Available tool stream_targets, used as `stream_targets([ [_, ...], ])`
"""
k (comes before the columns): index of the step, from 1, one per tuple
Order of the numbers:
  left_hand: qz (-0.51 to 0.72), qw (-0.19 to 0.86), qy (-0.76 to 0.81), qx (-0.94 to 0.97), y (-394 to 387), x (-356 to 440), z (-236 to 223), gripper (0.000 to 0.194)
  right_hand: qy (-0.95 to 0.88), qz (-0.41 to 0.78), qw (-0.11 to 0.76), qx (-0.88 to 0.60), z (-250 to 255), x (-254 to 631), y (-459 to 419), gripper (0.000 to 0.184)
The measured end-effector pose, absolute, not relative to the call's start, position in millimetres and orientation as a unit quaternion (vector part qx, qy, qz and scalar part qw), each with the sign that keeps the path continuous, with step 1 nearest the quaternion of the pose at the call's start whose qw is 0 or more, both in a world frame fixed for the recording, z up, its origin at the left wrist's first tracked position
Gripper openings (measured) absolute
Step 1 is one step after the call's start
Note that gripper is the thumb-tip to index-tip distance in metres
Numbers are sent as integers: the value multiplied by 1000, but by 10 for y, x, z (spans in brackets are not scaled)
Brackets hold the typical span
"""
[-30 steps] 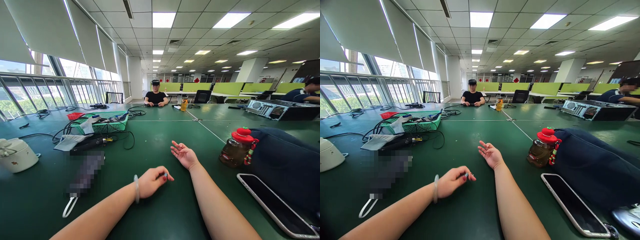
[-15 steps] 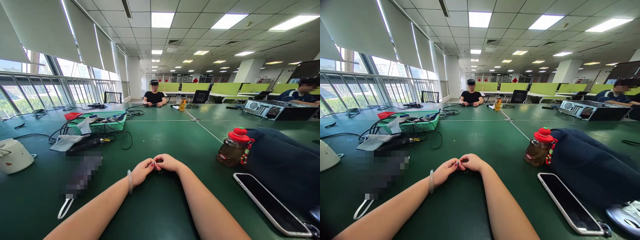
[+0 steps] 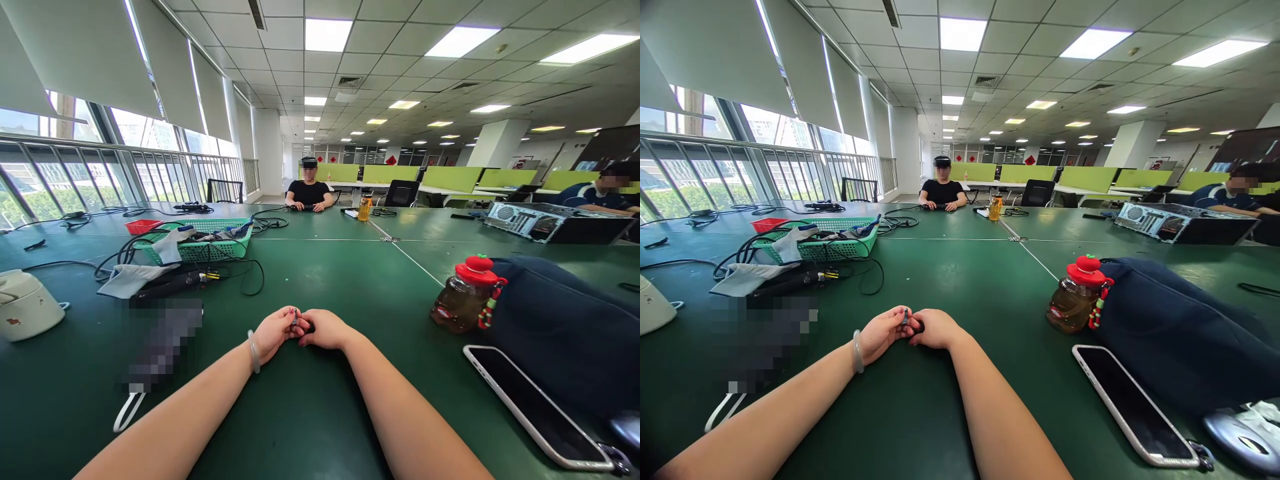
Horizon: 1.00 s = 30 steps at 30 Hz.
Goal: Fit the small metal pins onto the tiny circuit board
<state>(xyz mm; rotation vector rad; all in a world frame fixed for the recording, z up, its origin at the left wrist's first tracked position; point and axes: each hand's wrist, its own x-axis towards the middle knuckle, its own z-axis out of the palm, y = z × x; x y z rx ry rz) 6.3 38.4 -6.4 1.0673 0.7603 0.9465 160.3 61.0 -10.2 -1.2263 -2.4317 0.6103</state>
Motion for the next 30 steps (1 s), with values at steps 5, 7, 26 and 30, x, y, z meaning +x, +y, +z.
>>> stream_targets([
  [5,424,704,330,465,385,42,-41,18,-858,205,196,-429,-122,1572,582,19],
  [7,429,709,329,452,385,33,-31,18,-857,202,199,-430,-143,1543,579,13],
  [26,468,563,462,501,495,72,-119,17,-635,488,410,-437,-295,1623,756,17],
  [30,472,554,468,501,487,90,-123,17,-626,472,424,-452,-312,1598,748,16],
])
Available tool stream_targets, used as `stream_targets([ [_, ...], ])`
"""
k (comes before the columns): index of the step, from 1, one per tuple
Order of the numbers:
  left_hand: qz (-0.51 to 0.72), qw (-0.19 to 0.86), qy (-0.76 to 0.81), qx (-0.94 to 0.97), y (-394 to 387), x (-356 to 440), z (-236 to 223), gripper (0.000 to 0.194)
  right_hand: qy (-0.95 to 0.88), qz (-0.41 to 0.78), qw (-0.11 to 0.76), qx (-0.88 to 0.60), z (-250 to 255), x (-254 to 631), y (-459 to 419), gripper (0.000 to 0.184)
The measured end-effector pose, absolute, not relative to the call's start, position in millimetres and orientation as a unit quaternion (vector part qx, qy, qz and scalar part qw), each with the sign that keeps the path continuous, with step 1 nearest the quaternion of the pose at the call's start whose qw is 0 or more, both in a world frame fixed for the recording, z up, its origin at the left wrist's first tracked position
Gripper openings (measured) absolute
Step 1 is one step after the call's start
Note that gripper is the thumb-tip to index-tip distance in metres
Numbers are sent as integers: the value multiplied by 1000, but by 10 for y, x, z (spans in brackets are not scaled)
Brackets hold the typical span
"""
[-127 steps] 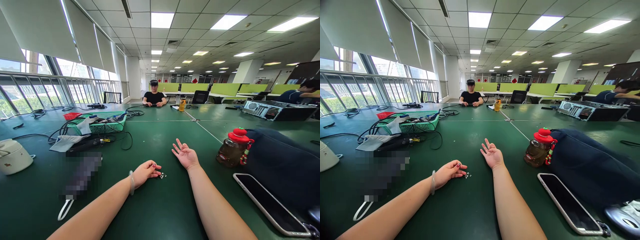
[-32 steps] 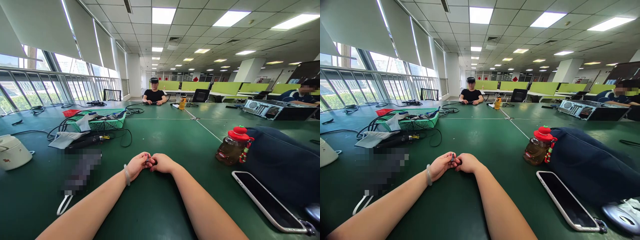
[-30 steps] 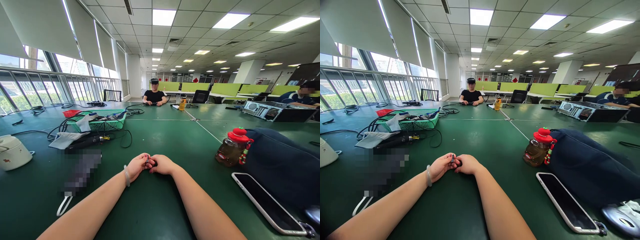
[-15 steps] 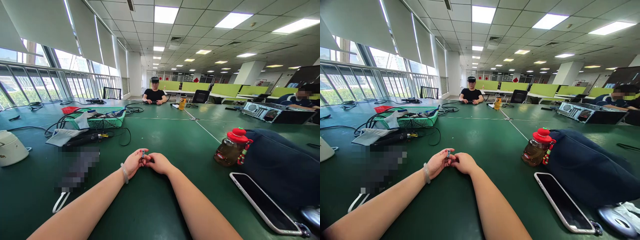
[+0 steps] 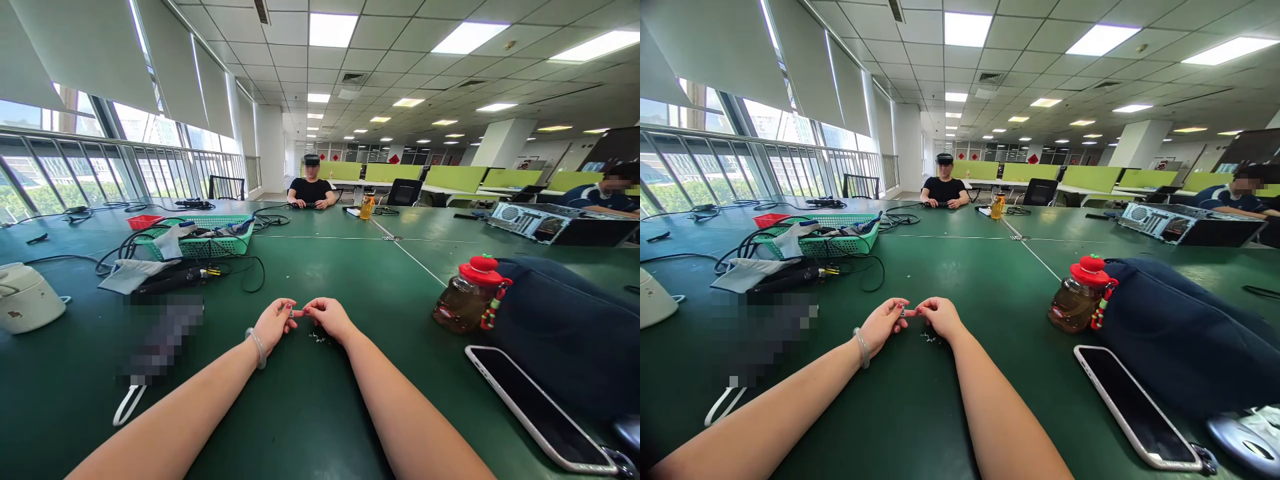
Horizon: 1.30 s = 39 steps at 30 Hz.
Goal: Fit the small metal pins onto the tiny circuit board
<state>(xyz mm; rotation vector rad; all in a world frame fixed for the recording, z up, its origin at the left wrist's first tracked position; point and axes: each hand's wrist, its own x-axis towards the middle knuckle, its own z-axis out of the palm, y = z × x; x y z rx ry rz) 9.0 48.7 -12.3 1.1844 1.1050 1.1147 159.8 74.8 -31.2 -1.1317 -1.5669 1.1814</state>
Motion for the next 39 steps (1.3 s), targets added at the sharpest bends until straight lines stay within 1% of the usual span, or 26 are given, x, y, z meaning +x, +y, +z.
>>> stream_targets([
  [3,468,545,461,521,468,94,-112,20,-625,450,435,-467,-263,1605,752,15],
  [6,458,540,446,548,459,84,-113,24,-634,417,441,-480,-69,1639,733,10],
  [8,458,537,440,555,469,72,-124,27,-660,360,437,-494,108,1661,684,7],
  [11,481,539,431,541,499,54,-145,32,-711,293,407,-492,288,1673,545,9],
  [14,501,540,422,529,516,48,-150,33,-774,169,376,-481,238,1681,369,14],
  [17,505,540,417,529,501,56,-135,33,-787,84,380,-478,40,1720,241,17],
  [21,512,539,399,537,458,74,-115,32,-798,50,388,-459,-129,1751,169,18],
  [29,502,563,354,553,421,88,-122,31,-790,-3,447,-419,-98,1623,66,17],
  [39,522,572,333,538,345,148,-87,31,-772,-12,482,-414,-104,1623,66,17],
])
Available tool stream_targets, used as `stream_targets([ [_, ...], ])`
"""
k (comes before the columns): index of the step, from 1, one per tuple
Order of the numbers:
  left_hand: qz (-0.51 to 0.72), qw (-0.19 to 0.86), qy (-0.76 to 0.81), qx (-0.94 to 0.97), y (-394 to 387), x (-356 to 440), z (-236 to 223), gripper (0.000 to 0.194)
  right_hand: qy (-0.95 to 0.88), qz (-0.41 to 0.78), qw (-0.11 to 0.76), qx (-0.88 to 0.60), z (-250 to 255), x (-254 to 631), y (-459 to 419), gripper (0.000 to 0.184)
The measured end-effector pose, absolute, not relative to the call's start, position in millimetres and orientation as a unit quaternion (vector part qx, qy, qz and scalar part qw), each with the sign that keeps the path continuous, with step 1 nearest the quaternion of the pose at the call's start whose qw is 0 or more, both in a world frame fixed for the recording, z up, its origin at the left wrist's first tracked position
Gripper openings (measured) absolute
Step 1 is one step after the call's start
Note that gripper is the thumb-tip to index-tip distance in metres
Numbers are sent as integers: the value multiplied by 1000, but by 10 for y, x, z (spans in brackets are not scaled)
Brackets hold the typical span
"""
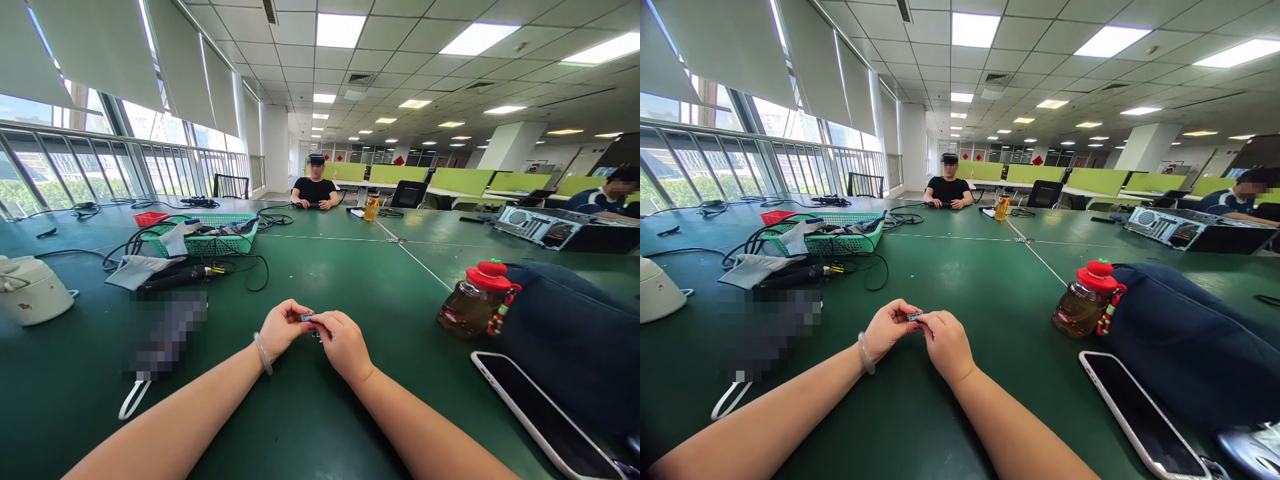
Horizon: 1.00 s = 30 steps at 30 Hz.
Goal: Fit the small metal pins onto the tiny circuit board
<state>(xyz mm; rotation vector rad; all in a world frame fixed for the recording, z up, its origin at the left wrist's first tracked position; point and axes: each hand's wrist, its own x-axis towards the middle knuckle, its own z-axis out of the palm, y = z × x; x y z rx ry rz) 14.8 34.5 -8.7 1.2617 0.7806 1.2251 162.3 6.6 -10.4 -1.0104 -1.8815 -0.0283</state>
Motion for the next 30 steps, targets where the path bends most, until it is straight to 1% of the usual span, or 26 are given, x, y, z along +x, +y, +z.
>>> stream_targets([
  [8,526,579,331,527,312,175,-64,31,-763,-23,503,-405,-82,1634,44,17],
  [15,523,605,326,504,269,209,-27,30,-767,-54,494,-405,-86,1645,57,21],
  [20,522,659,310,444,247,206,0,28,-784,-57,466,-407,-62,1650,29,23],
  [23,496,698,313,410,238,190,13,29,-779,-32,472,-412,-46,1647,17,23],
  [26,480,713,313,404,236,177,17,28,-769,-13,481,-420,-39,1644,10,20],
  [30,475,717,306,407,246,172,13,28,-774,-29,473,-421,-39,1654,11,17],
])
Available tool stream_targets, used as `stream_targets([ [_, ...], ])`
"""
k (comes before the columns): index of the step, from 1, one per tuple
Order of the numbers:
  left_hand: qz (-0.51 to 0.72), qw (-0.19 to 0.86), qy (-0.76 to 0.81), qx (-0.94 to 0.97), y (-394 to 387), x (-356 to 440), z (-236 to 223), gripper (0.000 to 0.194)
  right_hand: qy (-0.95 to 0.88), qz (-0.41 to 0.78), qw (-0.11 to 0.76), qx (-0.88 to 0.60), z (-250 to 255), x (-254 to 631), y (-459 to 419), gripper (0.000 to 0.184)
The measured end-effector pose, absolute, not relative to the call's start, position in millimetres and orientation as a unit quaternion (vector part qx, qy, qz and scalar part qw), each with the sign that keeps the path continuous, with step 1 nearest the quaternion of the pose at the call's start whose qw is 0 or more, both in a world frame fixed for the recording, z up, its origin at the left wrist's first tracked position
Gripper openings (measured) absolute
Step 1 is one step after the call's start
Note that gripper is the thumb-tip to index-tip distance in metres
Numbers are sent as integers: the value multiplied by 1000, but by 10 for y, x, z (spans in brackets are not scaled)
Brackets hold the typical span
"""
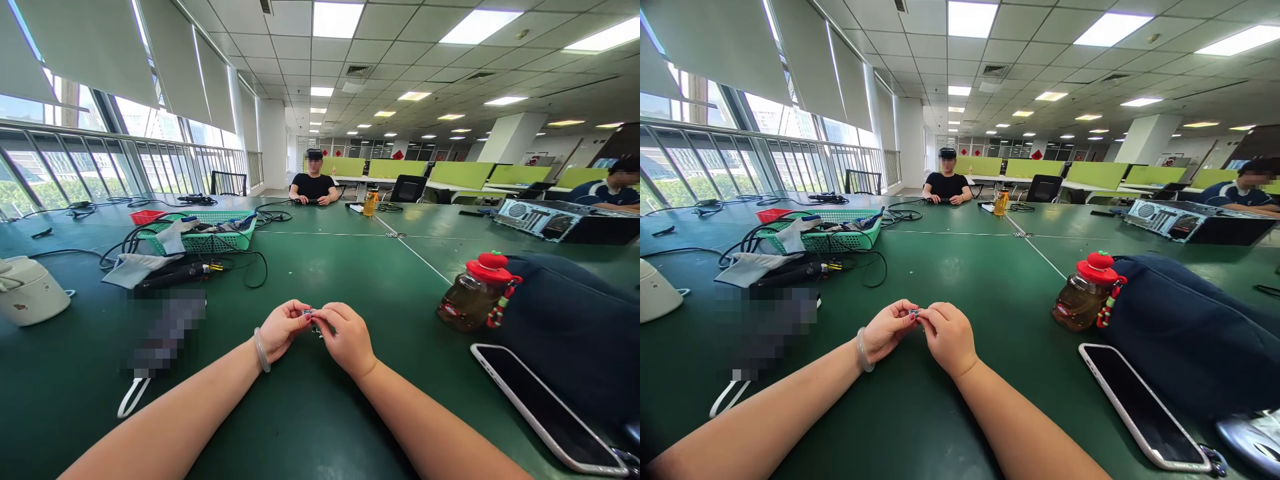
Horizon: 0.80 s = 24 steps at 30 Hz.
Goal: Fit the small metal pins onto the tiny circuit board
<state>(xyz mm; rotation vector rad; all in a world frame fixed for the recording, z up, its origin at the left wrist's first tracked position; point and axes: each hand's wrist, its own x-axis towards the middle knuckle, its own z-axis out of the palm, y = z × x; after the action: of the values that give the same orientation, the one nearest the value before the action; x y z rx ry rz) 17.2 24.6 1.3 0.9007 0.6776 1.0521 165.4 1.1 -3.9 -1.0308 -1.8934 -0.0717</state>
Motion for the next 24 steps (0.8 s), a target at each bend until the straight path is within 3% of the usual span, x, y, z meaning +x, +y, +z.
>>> stream_targets([
  [4,486,698,337,403,289,159,-21,29,-795,-25,415,-441,-32,1713,49,21],
  [9,499,667,399,383,372,128,-85,24,-786,93,298,-533,-77,1879,147,36],
  [12,492,667,406,384,395,119,-104,21,-794,146,249,-535,-140,1932,194,32],
  [16,485,671,398,394,400,116,-125,22,-801,134,237,-533,-195,1875,210,9],
  [24,472,674,399,404,394,122,-116,26,-810,105,247,-521,-202,1807,188,8],
])
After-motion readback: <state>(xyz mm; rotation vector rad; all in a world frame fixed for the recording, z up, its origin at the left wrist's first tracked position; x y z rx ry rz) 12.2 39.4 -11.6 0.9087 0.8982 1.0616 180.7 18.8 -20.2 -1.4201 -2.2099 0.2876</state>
